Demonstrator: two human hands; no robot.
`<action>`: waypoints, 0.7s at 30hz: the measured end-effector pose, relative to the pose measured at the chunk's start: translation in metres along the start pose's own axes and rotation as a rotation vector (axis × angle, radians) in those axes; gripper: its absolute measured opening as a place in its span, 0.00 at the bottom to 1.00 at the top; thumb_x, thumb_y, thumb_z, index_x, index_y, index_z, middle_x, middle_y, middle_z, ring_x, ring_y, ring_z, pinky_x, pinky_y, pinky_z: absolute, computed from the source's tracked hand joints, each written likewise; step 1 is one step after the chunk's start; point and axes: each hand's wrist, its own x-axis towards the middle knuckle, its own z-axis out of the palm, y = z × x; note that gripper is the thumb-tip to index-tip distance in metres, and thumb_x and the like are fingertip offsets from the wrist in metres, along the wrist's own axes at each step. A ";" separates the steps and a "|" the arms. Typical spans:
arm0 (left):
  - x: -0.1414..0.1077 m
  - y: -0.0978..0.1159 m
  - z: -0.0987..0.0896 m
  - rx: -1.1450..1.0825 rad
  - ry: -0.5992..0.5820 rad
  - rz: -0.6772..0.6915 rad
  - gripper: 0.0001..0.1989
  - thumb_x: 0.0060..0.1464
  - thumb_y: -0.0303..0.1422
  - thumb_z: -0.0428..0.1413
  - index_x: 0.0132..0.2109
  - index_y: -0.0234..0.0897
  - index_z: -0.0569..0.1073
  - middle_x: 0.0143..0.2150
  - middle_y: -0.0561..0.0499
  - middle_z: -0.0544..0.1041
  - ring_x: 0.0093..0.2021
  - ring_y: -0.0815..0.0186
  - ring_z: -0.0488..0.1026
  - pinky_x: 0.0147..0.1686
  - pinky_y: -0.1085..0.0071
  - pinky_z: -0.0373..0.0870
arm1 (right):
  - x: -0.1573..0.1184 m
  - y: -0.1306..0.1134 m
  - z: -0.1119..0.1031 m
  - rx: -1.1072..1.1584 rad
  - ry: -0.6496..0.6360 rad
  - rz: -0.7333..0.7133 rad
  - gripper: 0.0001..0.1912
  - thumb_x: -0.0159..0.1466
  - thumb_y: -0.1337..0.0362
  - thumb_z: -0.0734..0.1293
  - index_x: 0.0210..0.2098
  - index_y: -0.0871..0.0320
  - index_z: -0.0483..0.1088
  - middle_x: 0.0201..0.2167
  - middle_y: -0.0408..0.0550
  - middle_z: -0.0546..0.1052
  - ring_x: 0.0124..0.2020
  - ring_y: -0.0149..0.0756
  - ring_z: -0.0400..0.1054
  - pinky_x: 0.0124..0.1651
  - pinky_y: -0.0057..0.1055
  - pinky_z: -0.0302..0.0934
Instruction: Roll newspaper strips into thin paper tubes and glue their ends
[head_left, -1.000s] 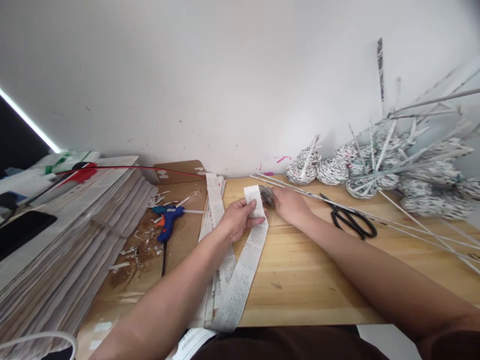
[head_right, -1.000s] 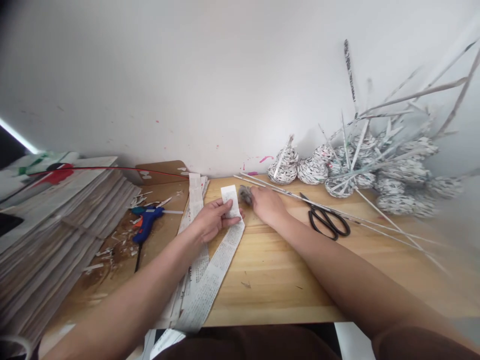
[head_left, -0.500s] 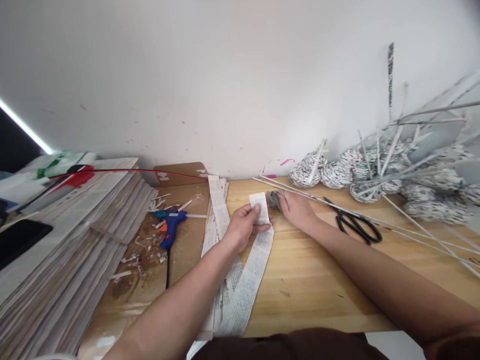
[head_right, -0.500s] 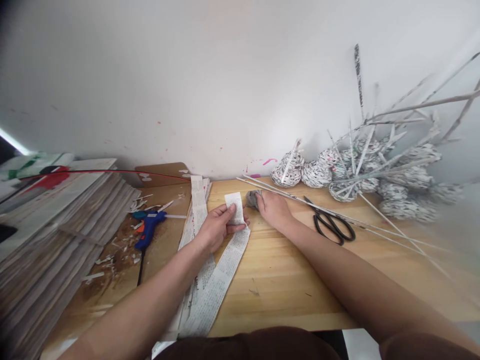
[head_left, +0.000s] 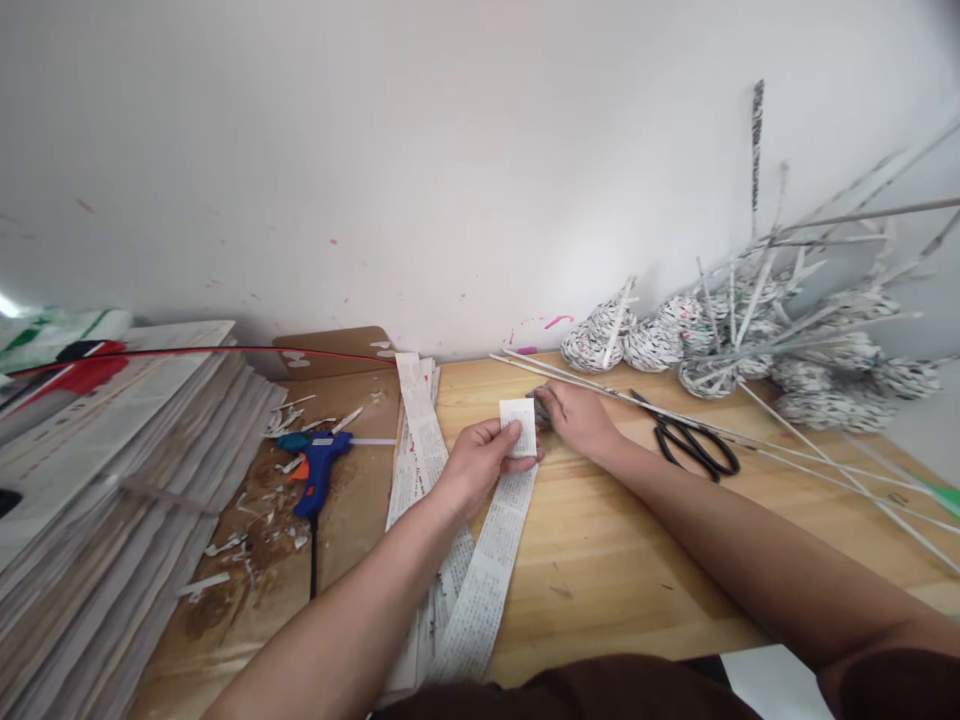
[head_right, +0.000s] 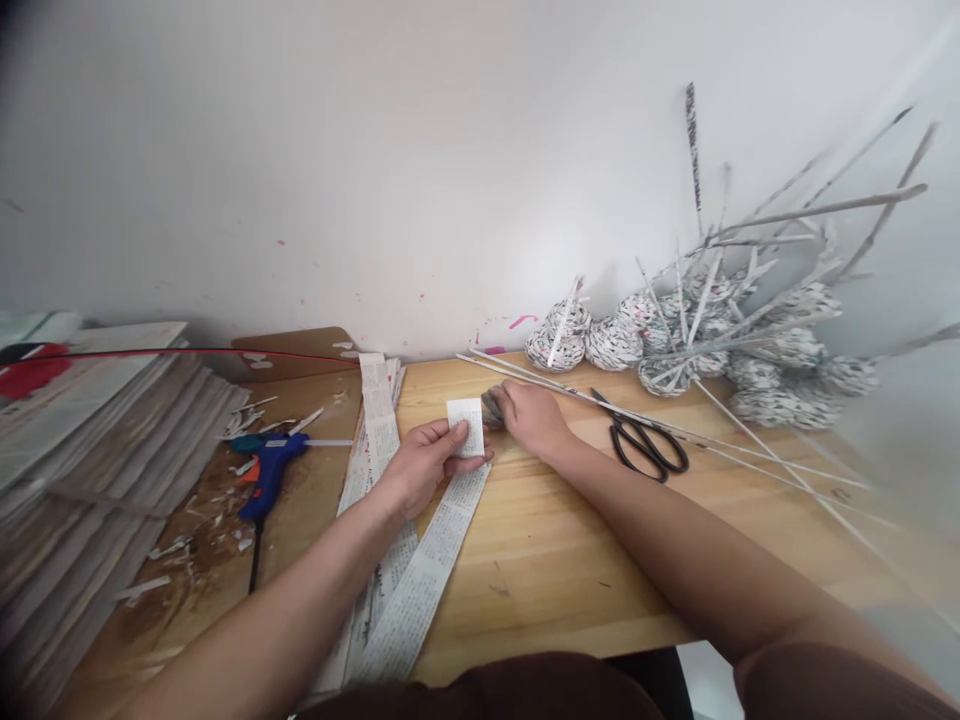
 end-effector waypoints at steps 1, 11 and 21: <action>-0.001 0.000 0.001 0.020 -0.011 0.006 0.17 0.47 0.41 0.64 0.37 0.29 0.78 0.33 0.45 0.79 0.32 0.66 0.78 0.36 0.72 0.76 | -0.001 -0.001 -0.001 0.004 0.001 0.008 0.23 0.70 0.54 0.52 0.28 0.58 0.68 0.25 0.48 0.74 0.27 0.35 0.65 0.32 0.30 0.52; -0.008 0.002 0.004 0.050 0.002 0.058 0.18 0.47 0.43 0.64 0.38 0.30 0.78 0.36 0.43 0.80 0.35 0.63 0.78 0.33 0.72 0.76 | -0.001 -0.006 -0.011 0.452 0.242 -0.007 0.24 0.68 0.48 0.56 0.54 0.56 0.66 0.55 0.53 0.71 0.55 0.40 0.64 0.56 0.36 0.56; -0.009 0.004 0.002 0.157 0.004 0.117 0.20 0.51 0.45 0.60 0.42 0.31 0.77 0.36 0.44 0.79 0.31 0.65 0.77 0.29 0.72 0.75 | -0.008 -0.022 -0.021 1.082 -0.411 0.113 0.20 0.60 0.48 0.66 0.37 0.60 0.77 0.25 0.45 0.74 0.26 0.29 0.66 0.26 0.25 0.56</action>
